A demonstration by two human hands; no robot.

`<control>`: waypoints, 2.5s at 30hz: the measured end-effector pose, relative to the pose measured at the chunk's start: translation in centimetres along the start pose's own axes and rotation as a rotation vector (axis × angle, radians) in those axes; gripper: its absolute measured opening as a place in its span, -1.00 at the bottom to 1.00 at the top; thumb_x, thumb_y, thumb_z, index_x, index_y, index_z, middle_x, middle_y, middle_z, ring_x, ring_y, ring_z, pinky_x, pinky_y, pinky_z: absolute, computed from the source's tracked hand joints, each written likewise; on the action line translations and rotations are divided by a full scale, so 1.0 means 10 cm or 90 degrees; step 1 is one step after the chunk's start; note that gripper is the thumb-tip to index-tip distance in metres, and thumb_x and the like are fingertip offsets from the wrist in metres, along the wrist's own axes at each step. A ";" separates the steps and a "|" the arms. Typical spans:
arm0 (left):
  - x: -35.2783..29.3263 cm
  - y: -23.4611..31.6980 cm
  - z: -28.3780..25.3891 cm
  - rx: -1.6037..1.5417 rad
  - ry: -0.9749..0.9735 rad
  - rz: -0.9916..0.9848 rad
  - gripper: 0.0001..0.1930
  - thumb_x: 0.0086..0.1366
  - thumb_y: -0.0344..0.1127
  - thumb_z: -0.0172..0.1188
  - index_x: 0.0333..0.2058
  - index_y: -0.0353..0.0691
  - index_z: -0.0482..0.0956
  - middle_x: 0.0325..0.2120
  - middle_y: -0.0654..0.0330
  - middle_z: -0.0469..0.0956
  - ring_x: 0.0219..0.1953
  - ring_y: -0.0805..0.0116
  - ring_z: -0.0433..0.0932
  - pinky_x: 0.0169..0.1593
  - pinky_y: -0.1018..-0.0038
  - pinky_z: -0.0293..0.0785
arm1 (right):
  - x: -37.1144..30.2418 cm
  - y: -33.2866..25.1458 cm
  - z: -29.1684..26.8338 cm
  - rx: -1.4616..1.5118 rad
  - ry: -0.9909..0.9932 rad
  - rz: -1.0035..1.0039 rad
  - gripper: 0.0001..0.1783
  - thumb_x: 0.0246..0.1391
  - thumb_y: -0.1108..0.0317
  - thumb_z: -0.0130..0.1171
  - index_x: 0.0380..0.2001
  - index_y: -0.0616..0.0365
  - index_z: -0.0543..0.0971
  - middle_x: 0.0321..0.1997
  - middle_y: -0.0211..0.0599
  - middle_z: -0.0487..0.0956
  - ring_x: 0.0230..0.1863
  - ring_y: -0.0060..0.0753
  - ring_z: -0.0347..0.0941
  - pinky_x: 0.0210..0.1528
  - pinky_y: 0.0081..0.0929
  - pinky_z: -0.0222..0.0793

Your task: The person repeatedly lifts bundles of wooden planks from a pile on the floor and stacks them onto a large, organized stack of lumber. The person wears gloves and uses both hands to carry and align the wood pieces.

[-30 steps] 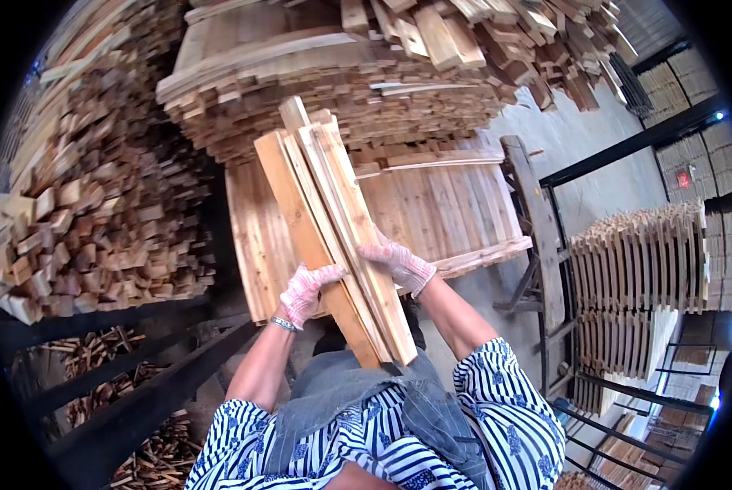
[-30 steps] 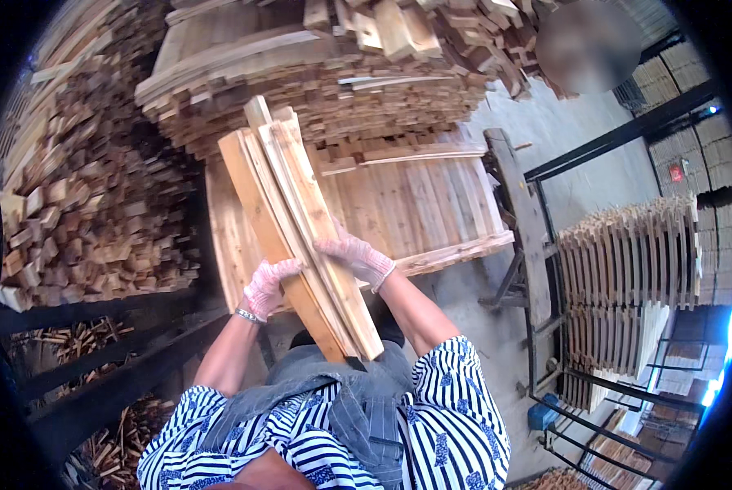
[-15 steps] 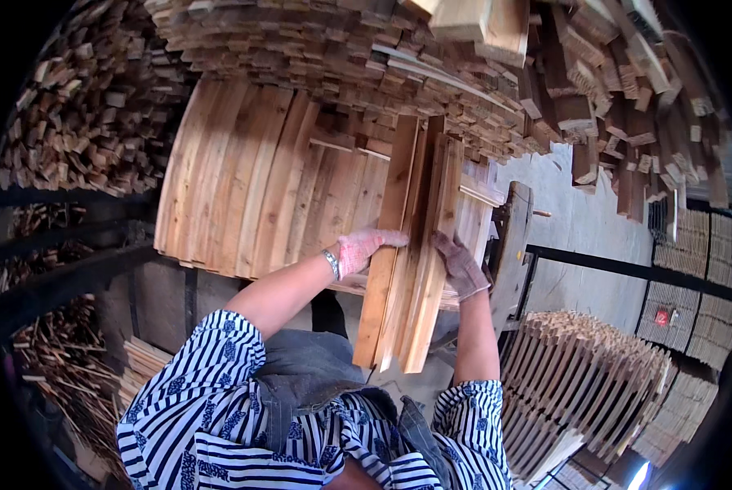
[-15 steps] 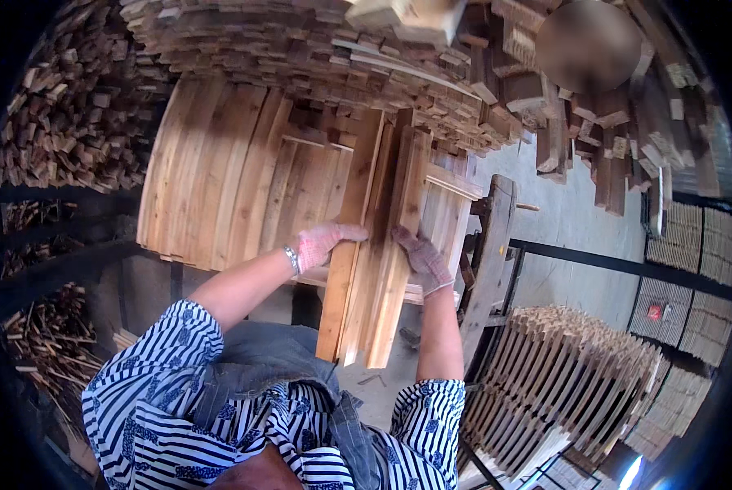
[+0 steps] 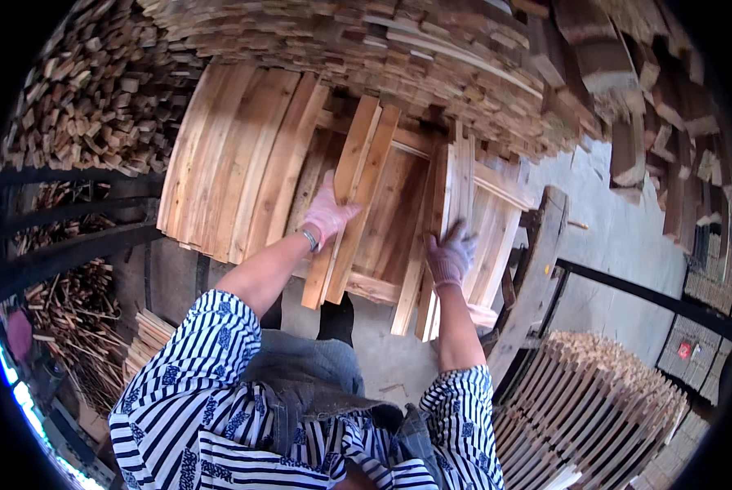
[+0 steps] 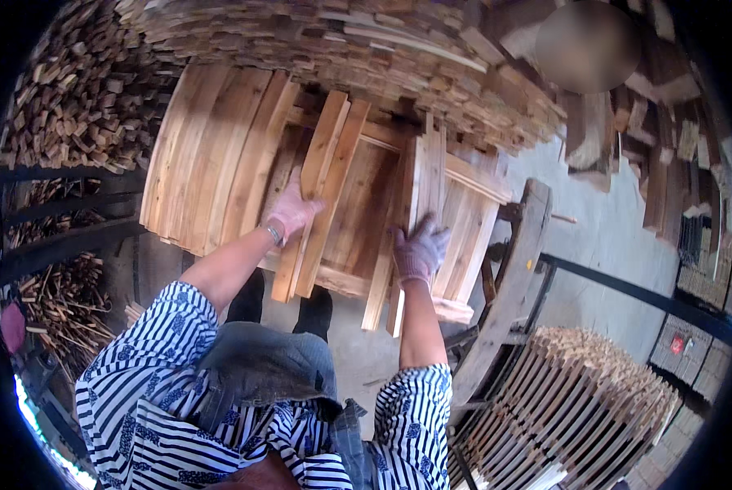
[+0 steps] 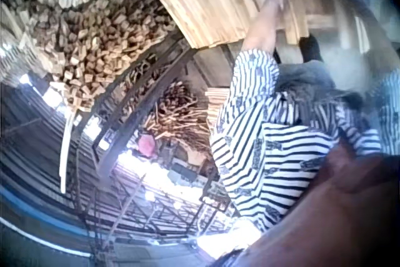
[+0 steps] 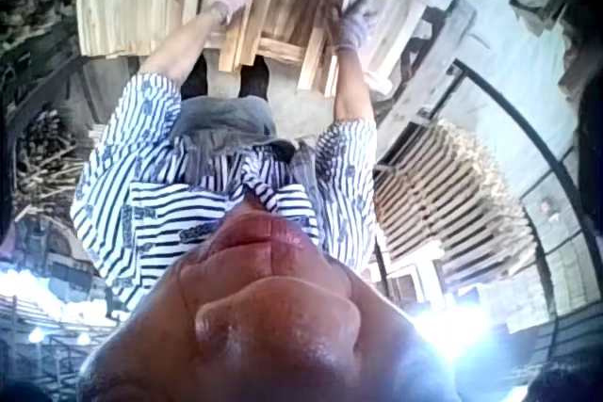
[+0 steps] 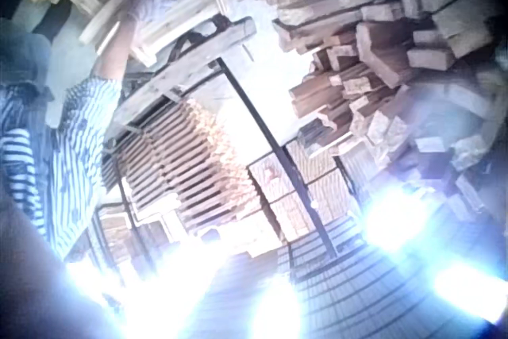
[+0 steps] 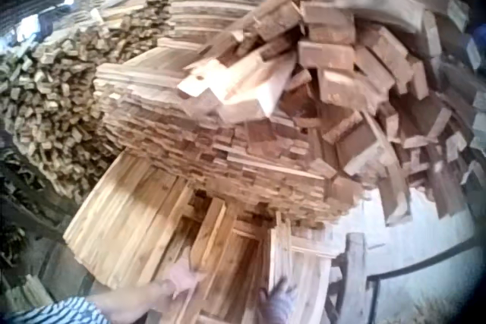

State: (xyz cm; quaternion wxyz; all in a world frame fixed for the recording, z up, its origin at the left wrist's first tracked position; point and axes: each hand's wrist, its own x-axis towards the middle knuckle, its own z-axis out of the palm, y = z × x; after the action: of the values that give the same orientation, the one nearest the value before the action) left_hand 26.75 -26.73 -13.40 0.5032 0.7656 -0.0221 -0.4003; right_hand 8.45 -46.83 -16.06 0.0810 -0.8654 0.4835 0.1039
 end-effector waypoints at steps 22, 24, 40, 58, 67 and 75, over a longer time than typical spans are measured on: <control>0.18 -0.32 -1.14 0.787 0.168 0.191 -0.09 -0.02 0.02 0.30 0.19 -0.38 0.11 0.24 -0.15 0.05 0.31 -0.12 -0.01 0.32 0.08 -0.12 | -0.52 -1.56 0.07 0.274 -0.256 -0.058 -0.05 0.11 -0.23 0.00 0.30 0.32 0.08 0.16 0.29 0.38 0.16 0.13 0.37 0.17 -0.20 0.29; 0.19 -0.32 -1.29 0.768 0.108 0.194 -0.11 -0.01 0.04 0.28 0.18 -0.37 0.12 0.22 -0.15 0.07 0.30 -0.13 0.00 0.32 0.08 -0.13 | -0.60 -1.53 -0.07 0.321 -0.285 -0.029 -0.06 0.10 -0.22 0.02 0.29 0.30 0.09 0.16 0.27 0.38 0.16 0.12 0.38 0.16 -0.20 0.29; 0.19 -0.63 -1.96 0.823 -0.033 0.192 -0.02 0.14 0.25 0.07 0.32 -0.29 -0.10 0.34 -0.20 -0.19 0.39 -0.21 -0.29 0.36 -0.04 -0.35 | -0.70 -1.65 0.27 0.414 -0.287 -0.070 -0.09 0.11 -0.10 0.10 0.34 0.21 0.03 0.20 0.25 0.35 0.23 0.14 0.30 0.20 -0.23 0.24; 0.23 -0.36 -1.92 0.858 -0.149 0.088 0.09 0.00 0.18 0.19 0.33 -0.26 -0.20 0.36 -0.16 -0.29 0.40 -0.19 -0.39 0.36 -0.02 -0.45 | -0.65 -2.64 0.84 0.553 -0.346 -0.012 -0.11 0.18 -0.02 0.02 0.32 0.38 -0.06 0.23 0.25 0.31 0.24 0.12 0.27 0.27 -0.18 0.16; 0.20 -0.37 -2.01 0.872 -0.156 0.013 0.10 0.05 0.17 0.16 0.35 -0.28 -0.28 0.37 -0.15 -0.38 0.41 -0.17 -0.50 0.37 0.01 -0.53 | -0.49 -2.84 0.11 0.534 -0.339 0.000 -0.07 0.09 -0.07 0.09 0.32 0.31 0.00 0.25 0.28 0.27 0.14 0.14 0.38 0.14 -0.16 0.33; 0.22 -0.25 -1.88 0.872 -0.159 0.009 0.09 0.06 0.09 0.18 0.35 -0.27 -0.30 0.37 -0.17 -0.41 0.40 -0.18 -0.53 0.36 -0.01 -0.56 | -0.41 -2.81 0.98 0.226 -0.155 -0.167 -0.18 0.22 -0.03 -0.10 0.34 0.30 -0.04 0.30 0.31 0.19 0.20 0.23 0.30 0.23 -0.20 0.24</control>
State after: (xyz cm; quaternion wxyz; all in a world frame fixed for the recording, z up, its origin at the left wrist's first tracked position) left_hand 39.24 -12.32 -13.47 -0.0967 0.8587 -0.3324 -0.3779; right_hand 29.39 -26.53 -23.39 0.3020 -0.8741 0.3643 0.1095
